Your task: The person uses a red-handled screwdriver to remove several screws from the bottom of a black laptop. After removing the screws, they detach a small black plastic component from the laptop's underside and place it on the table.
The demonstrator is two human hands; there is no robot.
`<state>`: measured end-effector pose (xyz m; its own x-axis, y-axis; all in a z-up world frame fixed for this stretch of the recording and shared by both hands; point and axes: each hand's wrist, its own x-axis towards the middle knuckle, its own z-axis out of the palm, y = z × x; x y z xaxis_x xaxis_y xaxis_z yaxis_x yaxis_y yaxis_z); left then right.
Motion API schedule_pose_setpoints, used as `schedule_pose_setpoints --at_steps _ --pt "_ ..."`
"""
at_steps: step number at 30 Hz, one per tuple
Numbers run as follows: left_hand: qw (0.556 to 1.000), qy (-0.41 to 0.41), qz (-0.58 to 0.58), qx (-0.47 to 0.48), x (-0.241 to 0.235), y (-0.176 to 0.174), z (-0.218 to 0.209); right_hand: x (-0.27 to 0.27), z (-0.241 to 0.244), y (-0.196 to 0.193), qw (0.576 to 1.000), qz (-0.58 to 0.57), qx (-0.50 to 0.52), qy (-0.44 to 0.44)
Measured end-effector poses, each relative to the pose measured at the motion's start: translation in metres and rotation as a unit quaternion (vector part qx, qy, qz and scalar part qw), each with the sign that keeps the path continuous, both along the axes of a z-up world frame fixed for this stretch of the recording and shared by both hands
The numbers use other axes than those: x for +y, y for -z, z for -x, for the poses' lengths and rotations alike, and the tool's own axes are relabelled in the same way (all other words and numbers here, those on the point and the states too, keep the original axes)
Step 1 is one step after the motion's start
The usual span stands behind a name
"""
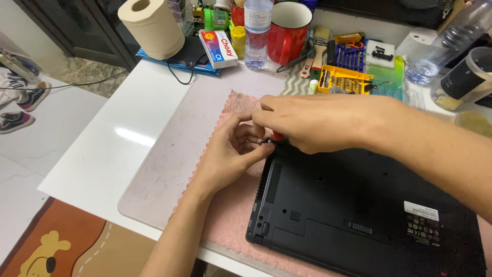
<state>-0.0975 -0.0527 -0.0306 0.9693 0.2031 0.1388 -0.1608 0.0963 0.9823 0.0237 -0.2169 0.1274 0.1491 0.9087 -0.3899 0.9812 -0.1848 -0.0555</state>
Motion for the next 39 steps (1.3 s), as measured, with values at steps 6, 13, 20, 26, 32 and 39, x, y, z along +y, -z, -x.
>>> schedule_pose_setpoints --at_steps 6,13,20,26,32,39 --pt "1.000 0.012 -0.011 -0.011 0.000 -0.006 0.004 0.003 0.017 -0.012 0.991 -0.007 0.021 0.136" --pt "1.000 0.015 -0.012 -0.021 0.001 -0.001 0.002 -0.012 0.012 -0.009 0.994 -0.017 0.038 0.096" --pt "0.999 0.010 -0.036 -0.025 -0.004 -0.004 0.000 -0.005 0.008 0.001 0.989 -0.022 0.052 0.140" --pt "0.999 0.007 -0.049 -0.008 -0.006 -0.013 0.004 -0.015 0.005 0.006 0.993 -0.064 0.066 0.080" --pt "0.998 0.005 -0.058 0.011 -0.003 -0.007 -0.003 -0.014 -0.005 0.016 0.996 -0.070 0.039 0.031" --pt "0.999 -0.018 -0.044 0.006 -0.006 -0.012 0.000 -0.011 -0.004 0.024 0.996 -0.062 0.043 0.056"
